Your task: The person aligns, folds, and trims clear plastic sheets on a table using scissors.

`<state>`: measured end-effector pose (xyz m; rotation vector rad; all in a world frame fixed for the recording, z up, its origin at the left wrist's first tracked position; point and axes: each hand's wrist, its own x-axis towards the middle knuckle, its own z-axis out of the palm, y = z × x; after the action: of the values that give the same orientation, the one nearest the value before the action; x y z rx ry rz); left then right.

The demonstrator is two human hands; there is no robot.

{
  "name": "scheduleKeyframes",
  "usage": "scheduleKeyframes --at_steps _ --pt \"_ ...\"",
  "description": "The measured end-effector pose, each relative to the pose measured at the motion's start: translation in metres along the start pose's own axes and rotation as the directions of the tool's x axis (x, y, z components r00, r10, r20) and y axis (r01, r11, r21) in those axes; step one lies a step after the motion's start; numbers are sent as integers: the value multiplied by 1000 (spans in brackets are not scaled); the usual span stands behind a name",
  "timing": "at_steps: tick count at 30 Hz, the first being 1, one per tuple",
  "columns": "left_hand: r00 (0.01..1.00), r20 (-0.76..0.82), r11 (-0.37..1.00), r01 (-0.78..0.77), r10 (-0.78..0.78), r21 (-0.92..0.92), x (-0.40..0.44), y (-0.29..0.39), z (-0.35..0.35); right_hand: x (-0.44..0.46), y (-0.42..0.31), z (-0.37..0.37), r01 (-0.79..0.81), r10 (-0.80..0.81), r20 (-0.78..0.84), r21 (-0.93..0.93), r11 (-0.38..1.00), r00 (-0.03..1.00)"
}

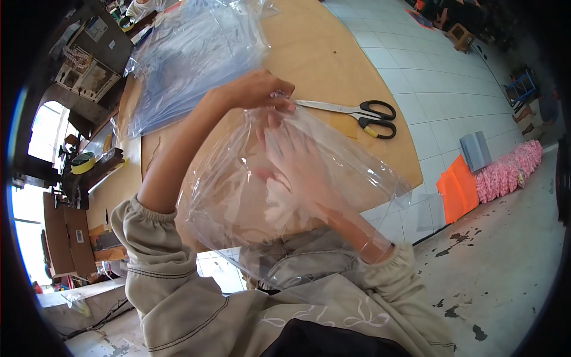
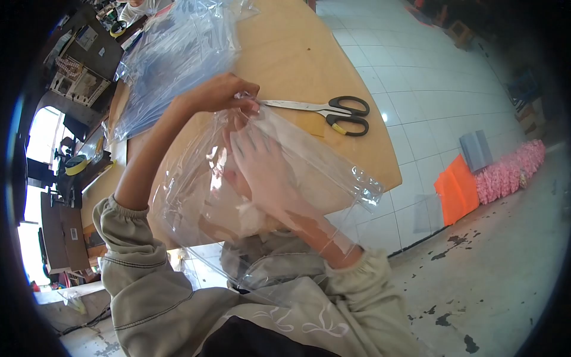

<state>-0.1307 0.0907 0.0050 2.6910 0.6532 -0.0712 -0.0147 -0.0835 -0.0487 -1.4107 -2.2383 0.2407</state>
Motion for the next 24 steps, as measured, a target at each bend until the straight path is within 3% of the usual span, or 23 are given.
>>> scheduleKeyframes --at_steps 1,3,5,6,7,9,10,11,13,16,18,24 --pt "1000 -22 1000 1 0 23 -3 1 4 -19 1 -11 63 -63 -3 -33 997 998" --pt "998 -52 999 22 -21 24 -9 5 6 -68 -4 -40 90 -83 222 -22 996 971" --pt "996 -63 998 56 -57 -19 -15 7 7 -109 -7 -83 125 -93 472 -36 992 877" --pt "994 -103 998 12 -18 -54 -17 5 8 -128 3 -104 101 -158 536 135 986 829" --pt "990 -143 996 -32 20 -88 -19 2 12 -144 15 -126 59 -233 586 300 952 776" --pt "977 -198 993 -96 81 -64 -19 0 18 -141 36 -182 -327 -23 840 236 915 542" --pt "971 -213 994 -111 107 -7 -18 0 20 -138 39 -179 -456 182 607 333 826 773" --pt "965 -225 991 -125 133 51 -18 0 22 -133 41 -173 -518 416 310 468 716 855" --pt "956 -285 998 -64 67 20 -22 7 28 -94 47 -139 -424 495 -133 361 831 858" --pt "917 -388 995 64 -91 -83 -28 21 34 -79 45 -95 -427 425 -100 1 904 900" --pt "855 -498 988 109 -148 -106 -34 18 37 -81 44 -89 -457 457 -80 23 889 886" --pt "889 -339 850 99 -309 -517 -46 15 22 -87 35 -94 -462 471 -62 118 879 880"
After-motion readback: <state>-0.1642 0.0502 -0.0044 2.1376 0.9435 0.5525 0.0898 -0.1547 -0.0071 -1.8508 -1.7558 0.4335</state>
